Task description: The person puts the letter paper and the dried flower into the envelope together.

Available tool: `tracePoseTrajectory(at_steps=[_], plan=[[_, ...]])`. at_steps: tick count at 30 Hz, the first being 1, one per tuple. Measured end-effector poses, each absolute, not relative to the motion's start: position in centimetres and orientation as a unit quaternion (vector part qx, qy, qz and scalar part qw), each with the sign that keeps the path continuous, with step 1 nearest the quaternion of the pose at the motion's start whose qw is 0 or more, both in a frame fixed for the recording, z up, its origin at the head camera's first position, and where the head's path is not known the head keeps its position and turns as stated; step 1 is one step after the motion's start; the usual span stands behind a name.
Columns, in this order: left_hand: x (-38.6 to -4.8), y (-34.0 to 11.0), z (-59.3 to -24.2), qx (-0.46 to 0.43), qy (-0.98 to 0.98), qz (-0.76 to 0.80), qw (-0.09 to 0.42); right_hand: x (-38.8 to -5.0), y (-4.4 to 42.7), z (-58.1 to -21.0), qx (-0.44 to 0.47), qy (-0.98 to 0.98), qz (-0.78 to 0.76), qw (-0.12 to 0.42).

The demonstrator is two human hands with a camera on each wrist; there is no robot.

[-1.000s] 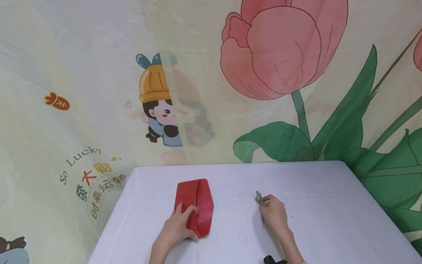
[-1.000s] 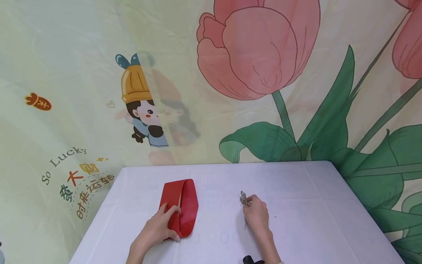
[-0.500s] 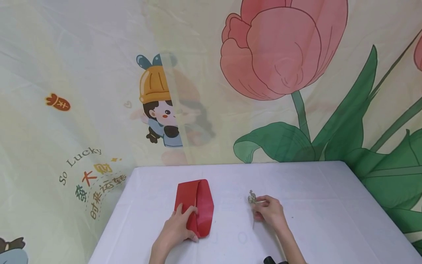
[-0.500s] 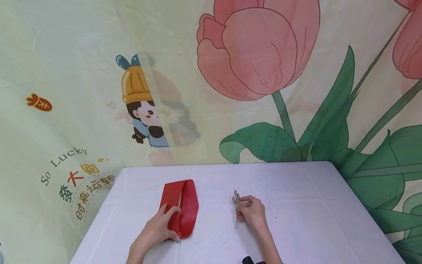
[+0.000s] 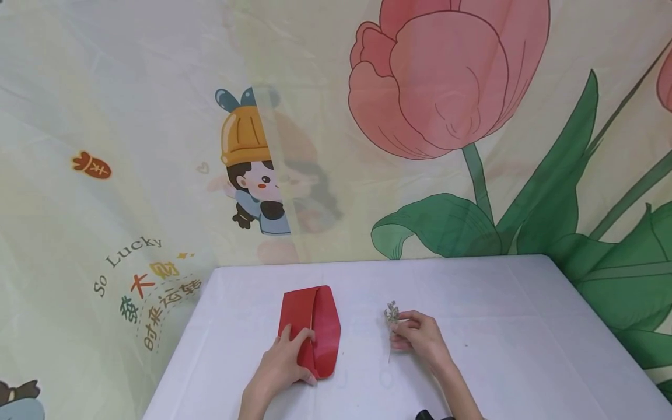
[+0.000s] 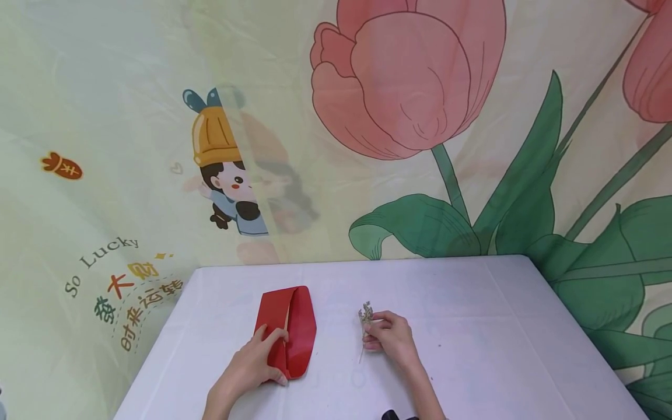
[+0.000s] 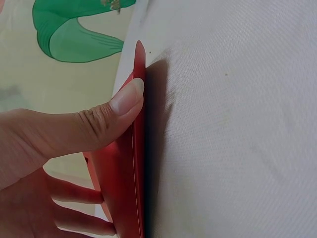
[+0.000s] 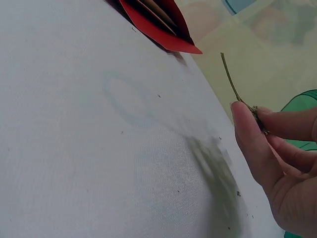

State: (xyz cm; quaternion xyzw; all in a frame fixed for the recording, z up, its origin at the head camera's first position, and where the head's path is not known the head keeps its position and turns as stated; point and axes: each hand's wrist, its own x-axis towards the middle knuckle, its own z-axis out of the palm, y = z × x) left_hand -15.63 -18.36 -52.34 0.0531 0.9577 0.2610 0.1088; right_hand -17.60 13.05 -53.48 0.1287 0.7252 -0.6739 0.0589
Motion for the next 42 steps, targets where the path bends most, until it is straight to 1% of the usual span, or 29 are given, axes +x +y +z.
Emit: tracePoseTrajectory(at_steps=[9,22,42], plan=[[-15.6,-18.4,-52.4,0.057,0.957,0.263,0.109,-17.8,12.1,-53.8,0.105,0.714,-0.687,0.085],[-15.7,-18.4,-52.3,0.052,0.958,0.259,0.113,-17.9,10.4,-53.1,0.047,0.701,-0.703,0.111],[-16.0,-18.3,-52.3,0.037,0.955,0.268,0.123,-18.4,7.3,-53.1,0.011,0.703,-0.696,0.147]])
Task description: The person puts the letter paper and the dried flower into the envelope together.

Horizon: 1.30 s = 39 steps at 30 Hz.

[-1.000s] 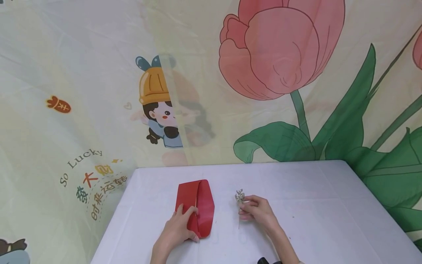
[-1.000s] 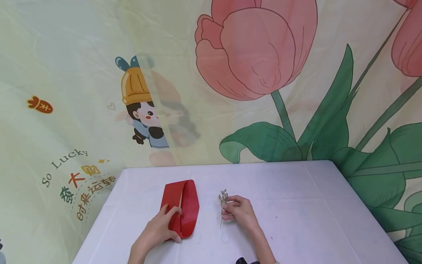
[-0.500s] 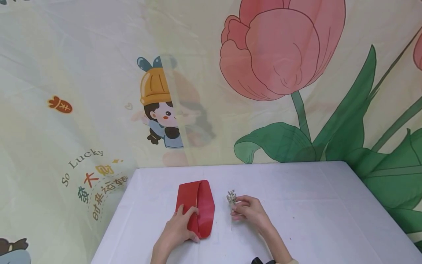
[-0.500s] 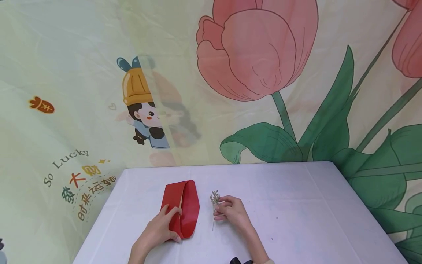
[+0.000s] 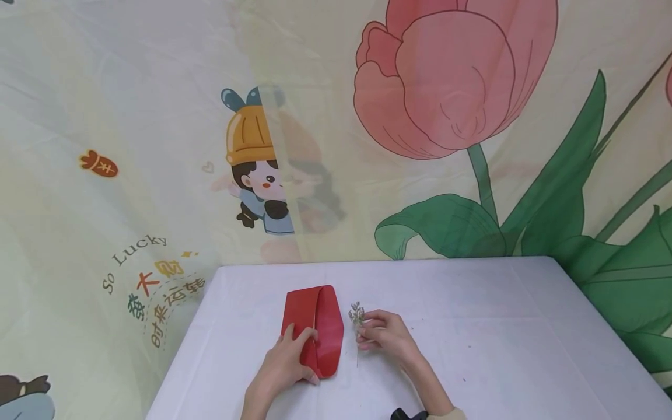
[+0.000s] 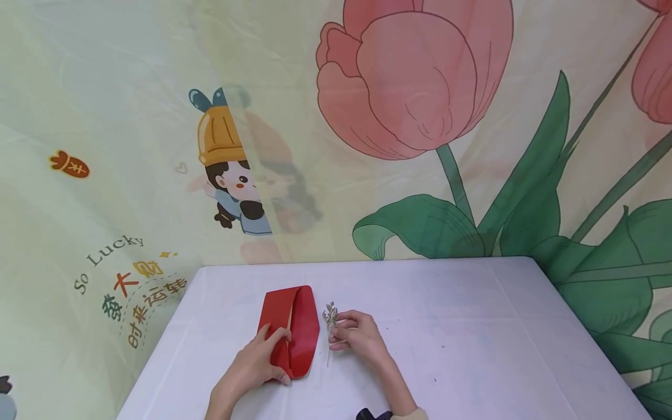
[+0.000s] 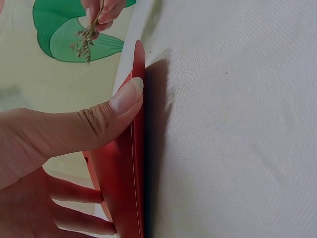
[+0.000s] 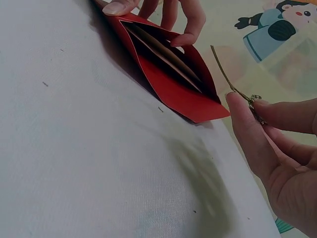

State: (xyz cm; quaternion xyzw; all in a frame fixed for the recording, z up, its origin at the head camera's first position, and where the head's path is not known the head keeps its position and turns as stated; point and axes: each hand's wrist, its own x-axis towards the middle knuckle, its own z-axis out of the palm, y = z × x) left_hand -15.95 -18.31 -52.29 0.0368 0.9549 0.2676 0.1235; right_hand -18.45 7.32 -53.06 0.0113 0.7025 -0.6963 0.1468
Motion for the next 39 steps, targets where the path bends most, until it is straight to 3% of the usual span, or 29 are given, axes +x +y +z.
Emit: tracePoseTrajectory(at_steps=[39], plan=[[-15.7,-18.8,-52.0,0.054,0.954,0.271,0.117,-20.4,1.1,-54.5,-0.024,0.719,-0.679,0.144]])
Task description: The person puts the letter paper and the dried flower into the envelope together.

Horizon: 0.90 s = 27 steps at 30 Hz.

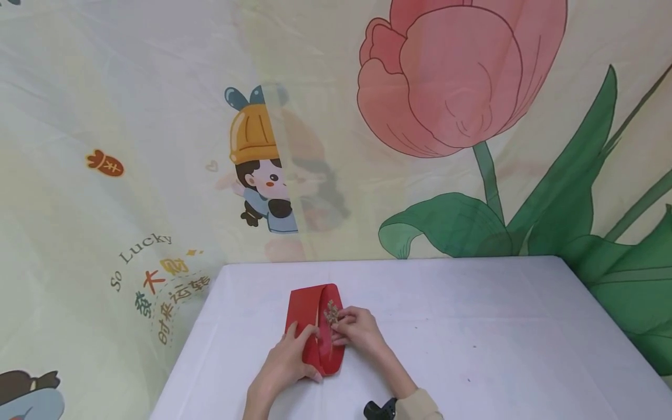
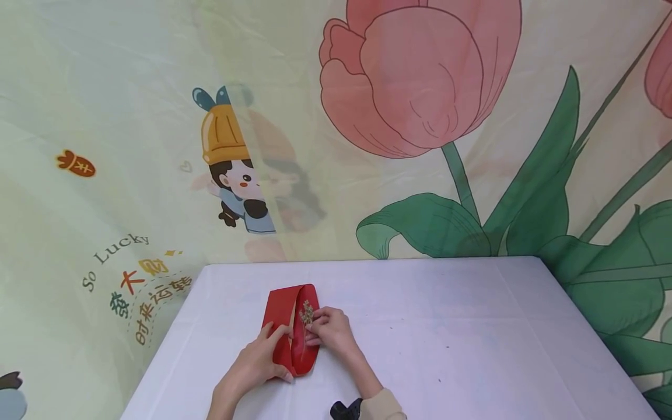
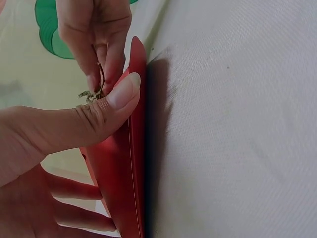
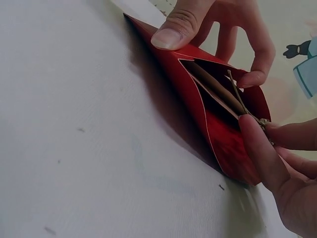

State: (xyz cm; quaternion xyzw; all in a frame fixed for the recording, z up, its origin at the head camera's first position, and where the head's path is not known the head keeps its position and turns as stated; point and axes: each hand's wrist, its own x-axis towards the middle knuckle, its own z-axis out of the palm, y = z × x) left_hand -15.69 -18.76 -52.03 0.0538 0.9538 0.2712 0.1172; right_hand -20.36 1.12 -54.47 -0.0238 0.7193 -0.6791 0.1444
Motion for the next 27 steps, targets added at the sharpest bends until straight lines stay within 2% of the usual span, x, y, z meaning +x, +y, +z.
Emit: tracePoseTrajectory(at_steps=[17,27], plan=[[-15.9,-18.8,-52.2,0.047,0.952,0.272,0.129,-21.2,-1.0,-54.9,-0.017,0.725,-0.671,0.153],[-15.9,-18.8,-52.0,0.047,0.953,0.270,0.129,-21.2,-1.3,-55.1,-0.022,0.721,-0.679,0.136]])
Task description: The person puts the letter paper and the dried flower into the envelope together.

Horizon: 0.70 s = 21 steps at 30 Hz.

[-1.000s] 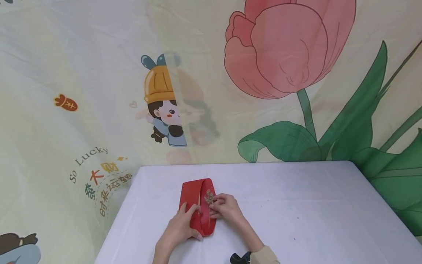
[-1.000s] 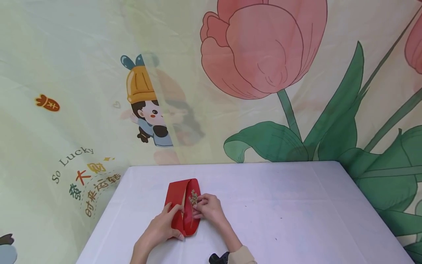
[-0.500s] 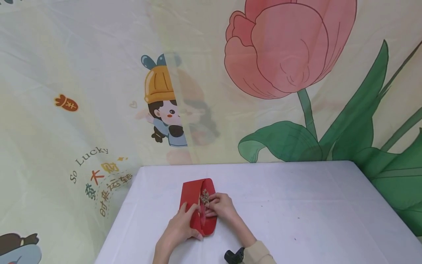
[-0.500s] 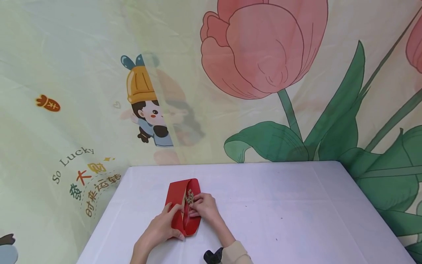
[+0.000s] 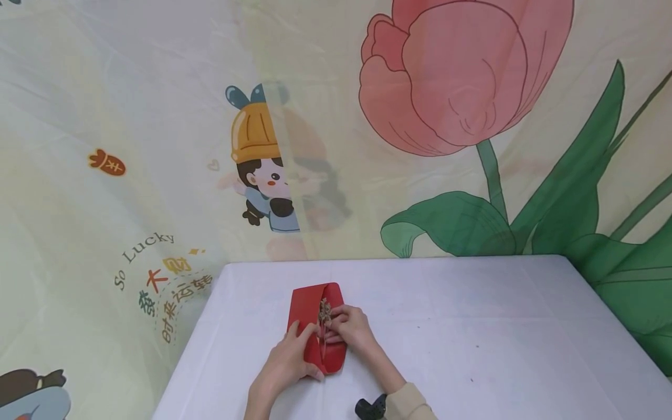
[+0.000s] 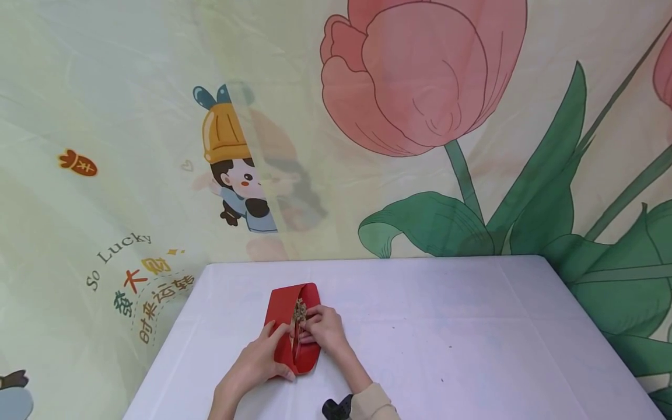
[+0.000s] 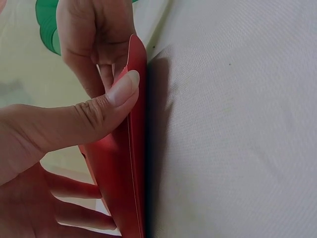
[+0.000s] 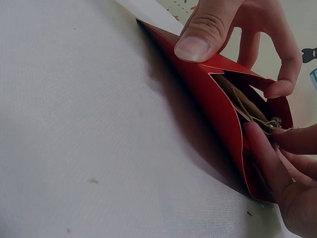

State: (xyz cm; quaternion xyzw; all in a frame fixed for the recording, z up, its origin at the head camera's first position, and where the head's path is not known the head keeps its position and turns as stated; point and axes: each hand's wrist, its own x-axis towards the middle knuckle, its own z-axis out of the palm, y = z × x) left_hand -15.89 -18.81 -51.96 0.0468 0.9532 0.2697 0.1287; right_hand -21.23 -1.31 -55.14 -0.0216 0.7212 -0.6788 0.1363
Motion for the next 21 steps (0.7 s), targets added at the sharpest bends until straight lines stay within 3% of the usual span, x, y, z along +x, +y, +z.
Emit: tracePoseTrajectory(at_steps=[11,21], plan=[[-15.8,-18.8,-52.1,0.054,0.953,0.272,0.121,-21.0,-1.9,-55.4,-0.024,0.714,-0.681,0.162],[-15.7,-18.9,-52.1,0.062,0.954,0.268,0.116,-21.3,-2.8,-55.6,-0.013,0.749,-0.647,0.140]])
